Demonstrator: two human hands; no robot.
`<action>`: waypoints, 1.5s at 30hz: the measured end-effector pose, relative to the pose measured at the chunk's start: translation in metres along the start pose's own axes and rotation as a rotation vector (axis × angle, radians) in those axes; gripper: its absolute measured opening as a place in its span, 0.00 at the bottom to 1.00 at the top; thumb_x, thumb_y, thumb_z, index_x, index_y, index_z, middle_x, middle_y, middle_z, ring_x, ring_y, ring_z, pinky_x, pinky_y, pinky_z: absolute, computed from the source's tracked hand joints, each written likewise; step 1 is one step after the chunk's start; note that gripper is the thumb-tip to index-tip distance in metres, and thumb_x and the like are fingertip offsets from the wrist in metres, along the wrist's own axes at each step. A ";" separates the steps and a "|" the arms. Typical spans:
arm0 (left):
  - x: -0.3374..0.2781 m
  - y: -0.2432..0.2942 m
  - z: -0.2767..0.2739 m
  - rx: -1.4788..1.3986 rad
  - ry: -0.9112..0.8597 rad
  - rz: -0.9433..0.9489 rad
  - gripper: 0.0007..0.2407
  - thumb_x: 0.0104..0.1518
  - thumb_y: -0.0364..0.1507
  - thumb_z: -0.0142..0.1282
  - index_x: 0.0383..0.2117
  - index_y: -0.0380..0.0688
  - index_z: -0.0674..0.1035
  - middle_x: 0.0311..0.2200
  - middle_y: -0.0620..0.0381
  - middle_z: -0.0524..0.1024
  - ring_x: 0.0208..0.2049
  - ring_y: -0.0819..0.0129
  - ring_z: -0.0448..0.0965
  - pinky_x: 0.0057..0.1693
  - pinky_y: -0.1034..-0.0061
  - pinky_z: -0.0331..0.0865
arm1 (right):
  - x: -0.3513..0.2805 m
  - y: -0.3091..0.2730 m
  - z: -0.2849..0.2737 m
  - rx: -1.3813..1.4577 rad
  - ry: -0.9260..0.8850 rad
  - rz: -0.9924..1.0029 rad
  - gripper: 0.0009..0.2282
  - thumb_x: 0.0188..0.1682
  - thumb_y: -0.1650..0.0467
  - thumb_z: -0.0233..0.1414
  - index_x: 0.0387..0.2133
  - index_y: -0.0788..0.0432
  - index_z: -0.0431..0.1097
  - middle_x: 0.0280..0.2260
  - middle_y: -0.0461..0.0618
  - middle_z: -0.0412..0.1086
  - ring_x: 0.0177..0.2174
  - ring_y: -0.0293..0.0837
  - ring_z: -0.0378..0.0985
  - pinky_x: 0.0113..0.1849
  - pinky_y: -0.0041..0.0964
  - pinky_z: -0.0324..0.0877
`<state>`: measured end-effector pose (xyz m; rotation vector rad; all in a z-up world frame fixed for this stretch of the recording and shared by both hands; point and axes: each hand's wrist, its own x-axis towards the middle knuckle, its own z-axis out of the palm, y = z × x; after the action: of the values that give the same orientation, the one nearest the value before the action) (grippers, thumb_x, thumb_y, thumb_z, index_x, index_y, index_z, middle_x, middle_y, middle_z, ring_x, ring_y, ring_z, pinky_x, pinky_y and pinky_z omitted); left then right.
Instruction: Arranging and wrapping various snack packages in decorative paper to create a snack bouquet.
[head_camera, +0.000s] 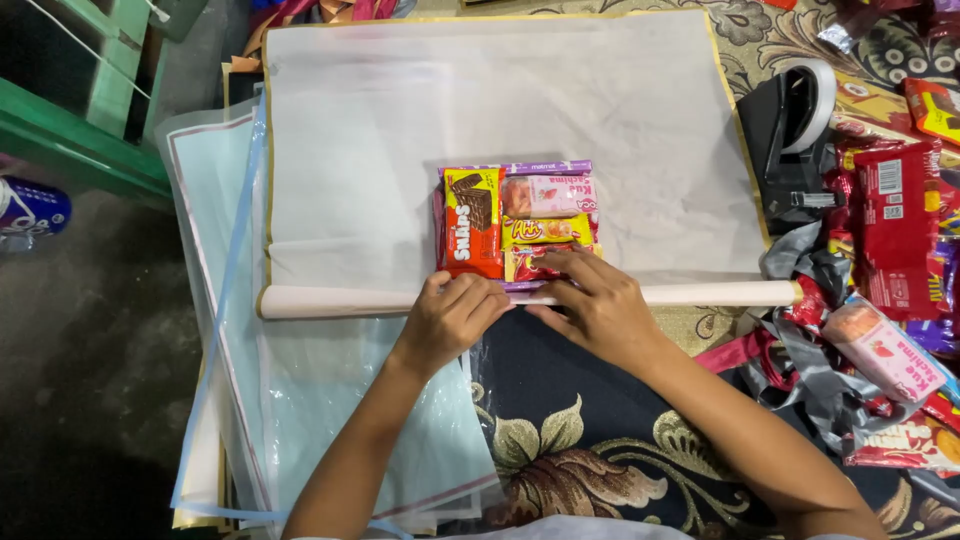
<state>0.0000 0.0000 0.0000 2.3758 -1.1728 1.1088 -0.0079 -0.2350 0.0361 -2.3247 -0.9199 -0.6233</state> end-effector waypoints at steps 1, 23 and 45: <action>0.000 0.000 0.000 0.000 0.001 -0.001 0.05 0.59 0.32 0.64 0.27 0.52 0.81 0.28 0.65 0.77 0.34 0.73 0.77 0.47 0.73 0.63 | 0.002 -0.002 -0.003 0.000 -0.001 -0.001 0.07 0.46 0.66 0.62 0.25 0.57 0.77 0.40 0.52 0.78 0.43 0.55 0.82 0.49 0.52 0.74; 0.014 0.009 -0.005 0.018 0.025 -0.113 0.04 0.62 0.32 0.57 0.30 0.51 0.79 0.44 0.63 0.78 0.47 0.67 0.77 0.51 0.70 0.62 | 0.015 -0.012 -0.014 0.066 -0.031 0.086 0.04 0.45 0.71 0.62 0.28 0.59 0.78 0.36 0.52 0.78 0.42 0.55 0.82 0.49 0.49 0.74; 0.016 0.011 0.006 -0.087 0.051 -0.109 0.02 0.60 0.27 0.60 0.36 0.47 0.83 0.38 0.60 0.81 0.50 0.64 0.80 0.62 0.64 0.66 | 0.014 -0.009 -0.004 0.027 0.114 0.015 0.04 0.46 0.73 0.63 0.25 0.60 0.77 0.31 0.52 0.80 0.38 0.51 0.84 0.46 0.46 0.76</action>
<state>0.0006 -0.0191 0.0065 2.3018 -1.0398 1.0546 -0.0059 -0.2255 0.0505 -2.2457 -0.8523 -0.7244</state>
